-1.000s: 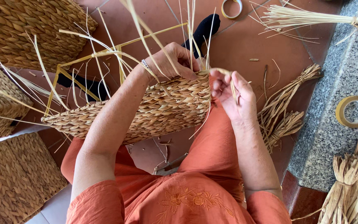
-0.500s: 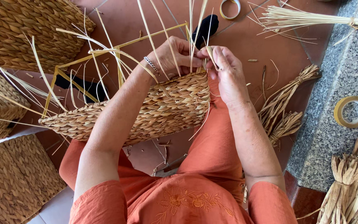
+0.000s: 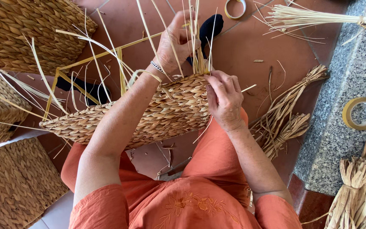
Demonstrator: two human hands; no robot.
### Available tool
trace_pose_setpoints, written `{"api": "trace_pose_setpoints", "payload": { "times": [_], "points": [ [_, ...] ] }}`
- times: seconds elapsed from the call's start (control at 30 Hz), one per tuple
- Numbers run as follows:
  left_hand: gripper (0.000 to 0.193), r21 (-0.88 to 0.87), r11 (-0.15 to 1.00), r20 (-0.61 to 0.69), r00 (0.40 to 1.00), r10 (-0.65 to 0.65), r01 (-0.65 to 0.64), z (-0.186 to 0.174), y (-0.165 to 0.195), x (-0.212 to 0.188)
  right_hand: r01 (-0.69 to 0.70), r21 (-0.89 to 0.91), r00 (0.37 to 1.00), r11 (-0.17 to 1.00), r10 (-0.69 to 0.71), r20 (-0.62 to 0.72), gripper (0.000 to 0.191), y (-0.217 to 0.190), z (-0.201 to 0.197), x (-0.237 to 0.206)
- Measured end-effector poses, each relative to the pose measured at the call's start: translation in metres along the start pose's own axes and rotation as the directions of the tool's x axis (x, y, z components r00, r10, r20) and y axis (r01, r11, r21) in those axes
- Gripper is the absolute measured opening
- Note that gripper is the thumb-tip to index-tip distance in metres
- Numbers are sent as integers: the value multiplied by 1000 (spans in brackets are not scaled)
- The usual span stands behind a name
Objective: The person sits on the floor weaving dried water hyacinth strands around a pre-woven basket body attached to a bamboo frame, tucking and tightening strands by hand. They use scissors to trim excess strands and rotate the basket to work around its rim.
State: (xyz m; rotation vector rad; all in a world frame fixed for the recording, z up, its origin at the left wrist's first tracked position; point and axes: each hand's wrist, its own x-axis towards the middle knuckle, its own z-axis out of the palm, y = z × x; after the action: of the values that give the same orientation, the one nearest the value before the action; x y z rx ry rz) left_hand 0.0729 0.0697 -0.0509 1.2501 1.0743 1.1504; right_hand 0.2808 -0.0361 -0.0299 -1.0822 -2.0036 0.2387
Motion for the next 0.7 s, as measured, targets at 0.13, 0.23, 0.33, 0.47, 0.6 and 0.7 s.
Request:
{"api": "trace_pose_setpoints", "payload": {
  "times": [0.13,0.23,0.33,0.47,0.6,0.7],
  "points": [
    [26,530,790,190,951,244,-309,-10,13,0,56,-101,998,993,-53,33,38,2,3,3],
    [34,669,513,352,837,418,-538,-18,26,0,87,-153,995,984,-79,61,42,1,2,2],
    [24,859,92,424,800,424,-503,-16,35,-2,84,-158,995,984,-73,70,43,-2,1,1],
    [17,924,96,293,846,446,-371,-12,39,0,60,-176,996,983,-48,73,38,-4,1,2],
    [20,496,862,95,981,-171,102,-9,37,-5,83,-160,996,984,-77,42,37,-3,2,1],
    [15,61,939,121,932,-342,337,-3,33,-8,65,-114,998,991,-61,34,43,-3,5,-2]
  ]
}}
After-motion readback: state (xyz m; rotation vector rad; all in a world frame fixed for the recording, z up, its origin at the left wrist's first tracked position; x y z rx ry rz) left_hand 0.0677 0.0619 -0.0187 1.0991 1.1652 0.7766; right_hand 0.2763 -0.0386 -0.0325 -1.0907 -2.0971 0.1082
